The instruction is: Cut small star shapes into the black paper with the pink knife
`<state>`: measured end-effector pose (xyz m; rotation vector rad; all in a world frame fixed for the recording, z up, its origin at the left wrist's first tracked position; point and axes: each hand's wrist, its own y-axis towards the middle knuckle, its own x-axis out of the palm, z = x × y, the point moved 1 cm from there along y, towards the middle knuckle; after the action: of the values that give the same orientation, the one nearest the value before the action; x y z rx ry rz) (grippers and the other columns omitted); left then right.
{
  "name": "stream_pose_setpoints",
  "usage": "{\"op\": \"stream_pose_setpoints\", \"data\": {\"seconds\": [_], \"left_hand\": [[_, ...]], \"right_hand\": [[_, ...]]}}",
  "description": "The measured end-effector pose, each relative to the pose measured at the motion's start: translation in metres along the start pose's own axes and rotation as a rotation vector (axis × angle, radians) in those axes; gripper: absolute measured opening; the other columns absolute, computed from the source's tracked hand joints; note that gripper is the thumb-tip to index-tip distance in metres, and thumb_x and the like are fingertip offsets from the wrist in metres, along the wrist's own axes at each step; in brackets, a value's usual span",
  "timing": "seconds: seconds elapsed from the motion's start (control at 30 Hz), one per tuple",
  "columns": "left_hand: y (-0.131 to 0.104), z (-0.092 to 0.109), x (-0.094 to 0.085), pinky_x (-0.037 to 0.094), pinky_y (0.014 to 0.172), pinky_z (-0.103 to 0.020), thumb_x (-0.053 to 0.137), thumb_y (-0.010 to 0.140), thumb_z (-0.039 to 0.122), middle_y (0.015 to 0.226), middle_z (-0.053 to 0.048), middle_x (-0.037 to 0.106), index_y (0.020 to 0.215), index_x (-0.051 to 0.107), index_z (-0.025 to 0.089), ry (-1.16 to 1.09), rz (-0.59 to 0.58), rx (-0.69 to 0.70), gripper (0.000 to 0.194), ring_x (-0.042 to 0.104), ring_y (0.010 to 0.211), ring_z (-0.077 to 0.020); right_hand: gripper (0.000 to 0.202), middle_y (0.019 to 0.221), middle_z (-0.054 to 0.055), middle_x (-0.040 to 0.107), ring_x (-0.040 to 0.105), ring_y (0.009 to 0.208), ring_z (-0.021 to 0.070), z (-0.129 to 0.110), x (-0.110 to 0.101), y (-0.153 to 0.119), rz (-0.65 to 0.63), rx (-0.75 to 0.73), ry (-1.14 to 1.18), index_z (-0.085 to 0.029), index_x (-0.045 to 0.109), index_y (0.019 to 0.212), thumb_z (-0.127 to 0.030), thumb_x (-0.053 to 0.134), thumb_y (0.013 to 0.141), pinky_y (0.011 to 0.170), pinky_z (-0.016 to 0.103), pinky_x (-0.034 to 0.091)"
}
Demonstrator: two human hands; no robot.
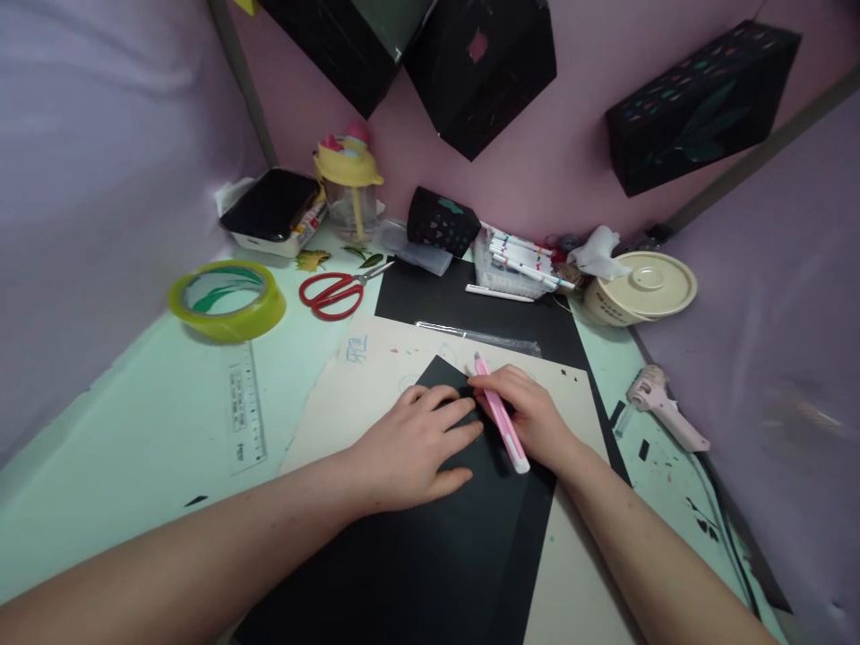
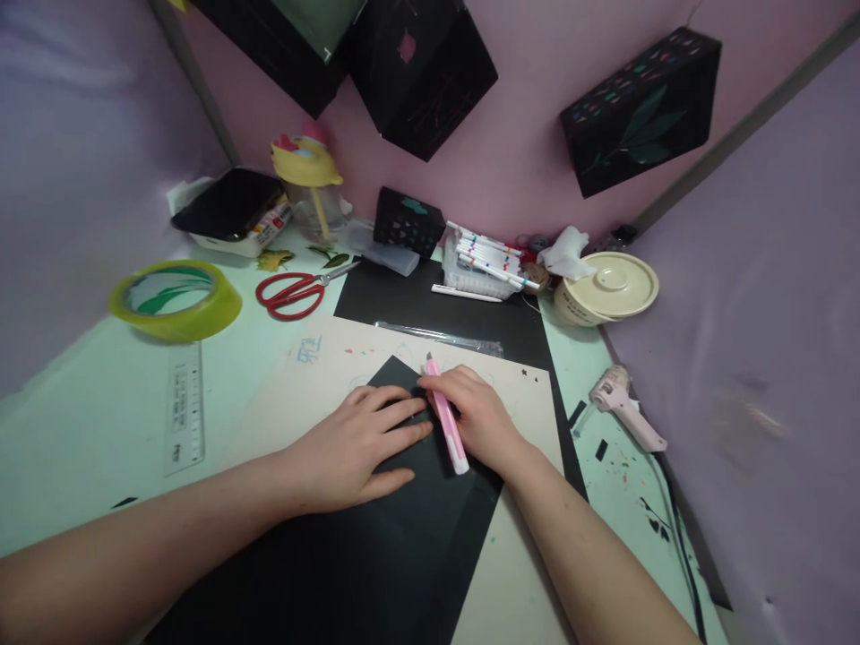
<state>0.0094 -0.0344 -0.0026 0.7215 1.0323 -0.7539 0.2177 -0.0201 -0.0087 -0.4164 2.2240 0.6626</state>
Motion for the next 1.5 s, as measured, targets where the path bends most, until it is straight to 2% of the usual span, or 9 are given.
{"op": "stream_pose_setpoints", "data": {"seconds": [0.47, 0.67, 0.93, 1.07, 1.2, 1.27, 1.37, 1.43, 1.5], "left_hand": [[0.001, -0.001, 0.000, 0.033, 0.096, -0.047, 0.057, 0.087, 0.042, 0.134, -0.009, 0.052, 0.126, 0.055, 0.021, -0.019, 0.007, 0.001, 0.044, 0.041, 0.124, -0.0310], [0.001, -0.001, 0.001, 0.033, 0.096, -0.047, 0.058, 0.086, 0.042, 0.134, -0.009, 0.052, 0.126, 0.055, 0.022, -0.031, 0.007, 0.000, 0.044, 0.040, 0.124, -0.0315], [0.001, 0.000, 0.000, 0.033, 0.096, -0.046, 0.058, 0.086, 0.042, 0.135, -0.007, 0.052, 0.126, 0.055, 0.022, -0.030, -0.002, -0.005, 0.044, 0.039, 0.125, -0.0302], [0.001, 0.000, 0.000, 0.034, 0.096, -0.046, 0.057, 0.087, 0.042, 0.135, -0.008, 0.052, 0.127, 0.055, 0.023, -0.017, -0.007, -0.004, 0.044, 0.040, 0.125, -0.0302], [0.000, 0.000, 0.001, 0.033, 0.097, -0.047, 0.056, 0.088, 0.043, 0.138, -0.008, 0.050, 0.128, 0.055, 0.023, -0.001, -0.013, -0.006, 0.044, 0.039, 0.126, -0.0309], [-0.001, -0.001, 0.001, 0.034, 0.097, -0.047, 0.056, 0.088, 0.042, 0.138, -0.008, 0.049, 0.128, 0.055, 0.024, -0.004, -0.010, -0.007, 0.044, 0.039, 0.126, -0.0309], [-0.002, -0.001, 0.001, 0.034, 0.098, -0.047, 0.056, 0.088, 0.042, 0.138, -0.009, 0.050, 0.127, 0.055, 0.024, -0.013, -0.009, -0.013, 0.044, 0.040, 0.126, -0.0307], [-0.002, -0.001, 0.000, 0.033, 0.100, -0.047, 0.056, 0.088, 0.042, 0.139, -0.009, 0.049, 0.127, 0.055, 0.023, -0.011, -0.001, -0.017, 0.044, 0.039, 0.129, -0.0304], [-0.001, -0.001, 0.000, 0.027, 0.106, -0.048, 0.055, 0.089, 0.045, 0.144, -0.010, 0.045, 0.128, 0.054, 0.021, 0.000, 0.009, 0.003, 0.046, 0.033, 0.135, -0.0303]], "right_hand": [[0.028, 0.092, 0.007, 0.065, 0.054, 0.085, 0.0224, -0.002, 0.000, 0.001, -0.053, -0.074, -0.151, -0.021, 0.056, 0.117, -0.011, 0.051, 0.091, 0.074, 0.036, 0.046], [0.032, 0.097, 0.007, 0.066, 0.055, 0.086, 0.0224, 0.000, 0.004, 0.002, -0.044, -0.058, -0.122, -0.021, 0.055, 0.118, -0.008, 0.053, 0.089, 0.076, 0.037, 0.047], [0.029, 0.095, 0.007, 0.066, 0.060, 0.089, 0.0217, -0.002, 0.006, 0.002, 0.016, 0.054, -0.050, -0.020, 0.059, 0.111, -0.008, 0.058, 0.085, 0.077, 0.035, 0.050], [0.025, 0.096, 0.006, 0.068, 0.063, 0.088, 0.0201, -0.001, 0.006, 0.001, 0.093, 0.134, 0.056, -0.022, 0.061, 0.109, -0.013, 0.059, 0.085, 0.079, 0.035, 0.051], [0.019, 0.102, 0.006, 0.069, 0.066, 0.089, 0.0189, 0.005, 0.001, 0.000, 0.273, 0.286, 0.199, -0.021, 0.064, 0.106, -0.027, 0.060, 0.088, 0.082, 0.033, 0.051], [0.021, 0.091, 0.004, 0.070, 0.066, 0.086, 0.0183, 0.007, -0.002, -0.001, 0.313, 0.355, 0.259, -0.021, 0.065, 0.107, -0.032, 0.056, 0.091, 0.080, 0.032, 0.051], [0.027, 0.070, 0.001, 0.066, 0.063, 0.068, 0.0152, 0.009, -0.004, -0.001, 0.302, 0.422, 0.358, -0.021, 0.065, 0.110, -0.038, 0.049, 0.095, 0.066, 0.028, 0.051], [0.029, 0.062, -0.002, 0.062, 0.058, 0.056, 0.0133, 0.008, -0.004, -0.001, 0.307, 0.427, 0.405, -0.021, 0.062, 0.114, -0.038, 0.049, 0.096, 0.056, 0.025, 0.048], [0.026, 0.063, -0.002, 0.063, 0.059, 0.055, 0.0131, 0.004, -0.003, -0.001, 0.352, 0.389, 0.396, -0.022, 0.060, 0.115, -0.036, 0.050, 0.095, 0.055, 0.025, 0.048]]}}
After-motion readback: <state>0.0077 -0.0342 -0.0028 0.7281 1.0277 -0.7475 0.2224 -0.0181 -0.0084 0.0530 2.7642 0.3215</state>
